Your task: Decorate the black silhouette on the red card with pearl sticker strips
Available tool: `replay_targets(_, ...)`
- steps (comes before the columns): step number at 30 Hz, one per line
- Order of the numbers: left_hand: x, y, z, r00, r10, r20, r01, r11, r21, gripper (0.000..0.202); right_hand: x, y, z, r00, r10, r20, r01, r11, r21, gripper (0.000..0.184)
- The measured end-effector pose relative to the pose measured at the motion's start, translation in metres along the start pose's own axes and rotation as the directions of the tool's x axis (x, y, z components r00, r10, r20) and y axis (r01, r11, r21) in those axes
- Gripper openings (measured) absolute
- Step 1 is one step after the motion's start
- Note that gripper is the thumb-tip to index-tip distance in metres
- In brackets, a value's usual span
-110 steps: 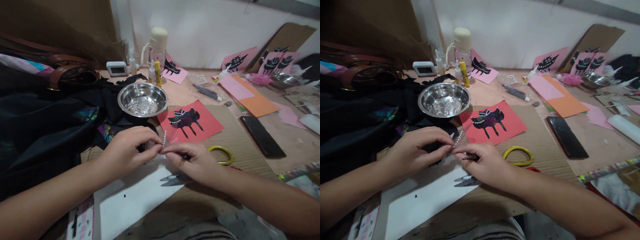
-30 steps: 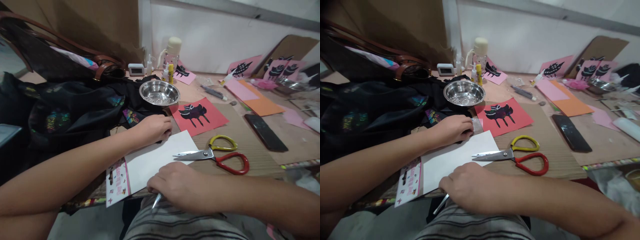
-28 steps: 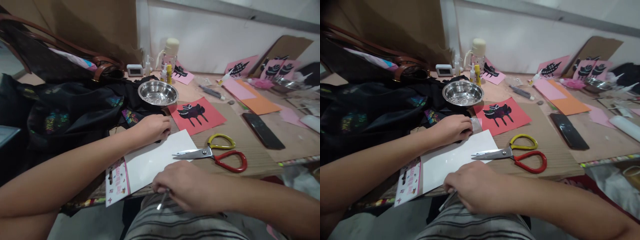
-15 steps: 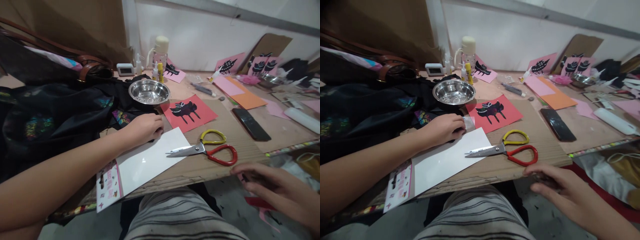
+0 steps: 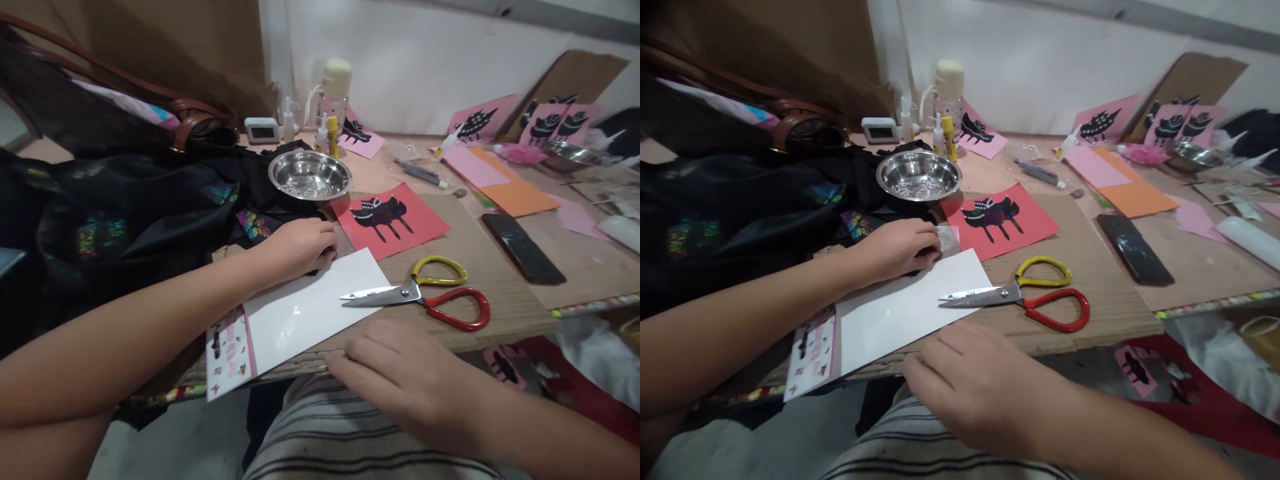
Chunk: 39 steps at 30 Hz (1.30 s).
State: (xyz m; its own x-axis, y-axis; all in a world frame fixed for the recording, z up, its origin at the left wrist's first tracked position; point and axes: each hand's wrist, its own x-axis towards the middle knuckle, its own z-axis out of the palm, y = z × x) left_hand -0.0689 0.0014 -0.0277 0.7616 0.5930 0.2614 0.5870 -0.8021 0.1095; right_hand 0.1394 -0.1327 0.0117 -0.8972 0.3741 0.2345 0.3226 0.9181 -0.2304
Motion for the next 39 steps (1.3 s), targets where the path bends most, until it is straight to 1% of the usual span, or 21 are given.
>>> replay_targets(2, 0.000, -0.001, 0.001, 1.000, -0.003, -0.004, 0.003, 1.000, -0.001, 0.014, 0.013, -0.001, 0.007, 0.997, -0.036, 0.064, 0.037, 0.999, -0.023, 0.026)
replay_targets(4, 0.001, -0.001, 0.002, 1.000, -0.005, -0.009, 0.005, 1.000, -0.006, 0.014, 0.020, 0.000, 0.011, 0.993, -0.049, 0.110, 0.053, 0.998, -0.032, 0.025)
replay_targets(11, 0.001, -0.003, 0.006, 1.000, -0.001, -0.031, 0.000, 1.000, -0.025, 0.017, 0.021, 0.002, 0.013, 0.983, -0.039, 0.180, 0.041, 0.999, -0.008, 0.028)
replay_targets(14, 0.001, -0.003, 0.006, 0.999, -0.002, -0.042, 0.001, 1.000, -0.024, 0.018, 0.022, 0.001, 0.013, 0.982, -0.045, 0.183, 0.052, 0.998, -0.034, 0.028)
replay_targets(17, 0.001, -0.002, 0.005, 0.999, -0.002, -0.044, 0.001, 1.000, -0.022, 0.018, 0.024, -0.001, 0.014, 0.987, -0.041, 0.157, 0.051, 0.997, -0.061, 0.026)
replay_targets(20, 0.001, -0.002, 0.004, 0.999, -0.003, -0.037, 0.003, 1.000, -0.021, 0.019, 0.025, -0.002, 0.015, 0.995, -0.031, 0.094, 0.038, 0.997, -0.072, 0.029)
replay_targets(24, 0.001, -0.002, 0.004, 1.000, -0.004, -0.029, 0.003, 1.000, -0.018, 0.020, 0.022, -0.006, 0.018, 0.996, -0.063, -0.064, 0.063, 0.998, 0.003, 0.030)
replay_targets(26, 0.002, -0.002, 0.004, 1.000, -0.004, -0.030, 0.003, 1.000, -0.019, 0.019, 0.023, -0.010, 0.023, 0.993, -0.054, -0.108, 0.059, 0.997, 0.047, 0.029)
replay_targets(27, 0.002, -0.002, 0.004, 1.000, -0.003, -0.031, 0.002, 1.000, -0.020, 0.019, 0.025, -0.013, 0.026, 0.994, -0.045, -0.097, 0.051, 0.997, 0.062, 0.028)
replay_targets(28, 0.002, -0.002, 0.004, 1.000, -0.002, -0.031, 0.001, 1.000, -0.022, 0.019, 0.029, -0.016, 0.029, 0.997, -0.037, -0.060, 0.041, 0.997, 0.071, 0.026)
replay_targets(30, 0.002, -0.002, 0.004, 0.999, -0.001, -0.033, 0.000, 1.000, -0.026, 0.019, 0.040, -0.022, 0.036, 0.996, -0.043, 0.073, 0.037, 0.996, 0.084, 0.022)
replay_targets(31, 0.002, -0.002, 0.005, 0.999, -0.001, -0.036, 0.000, 1.000, -0.028, 0.018, 0.047, -0.025, 0.039, 0.988, -0.060, 0.142, 0.047, 0.995, 0.089, 0.021)
replay_targets(32, 0.002, -0.002, 0.005, 0.999, -0.002, -0.041, 0.001, 1.000, -0.029, 0.018, 0.055, -0.028, 0.042, 0.976, -0.085, 0.198, 0.066, 0.993, 0.098, 0.023)
replay_targets(33, 0.002, -0.002, 0.005, 0.999, -0.003, -0.044, 0.001, 1.000, -0.030, 0.018, 0.061, -0.030, 0.045, 0.967, -0.104, 0.231, 0.081, 0.991, 0.107, 0.025)
replay_targets(34, 0.002, -0.003, 0.005, 0.999, -0.003, -0.047, 0.001, 1.000, -0.031, 0.018, 0.066, -0.032, 0.047, 0.962, -0.118, 0.245, 0.092, 0.989, 0.116, 0.028)
replay_targets(36, 0.003, -0.003, 0.006, 0.999, 0.003, -0.048, -0.004, 0.999, -0.034, 0.016, 0.072, -0.033, 0.049, 0.965, -0.130, 0.229, 0.103, 0.987, 0.126, 0.030)
replay_targets(39, 0.003, -0.004, 0.007, 0.999, 0.011, -0.044, -0.012, 0.999, -0.037, 0.015, 0.069, -0.031, 0.048, 0.973, -0.116, 0.201, 0.088, 0.985, 0.146, 0.030)
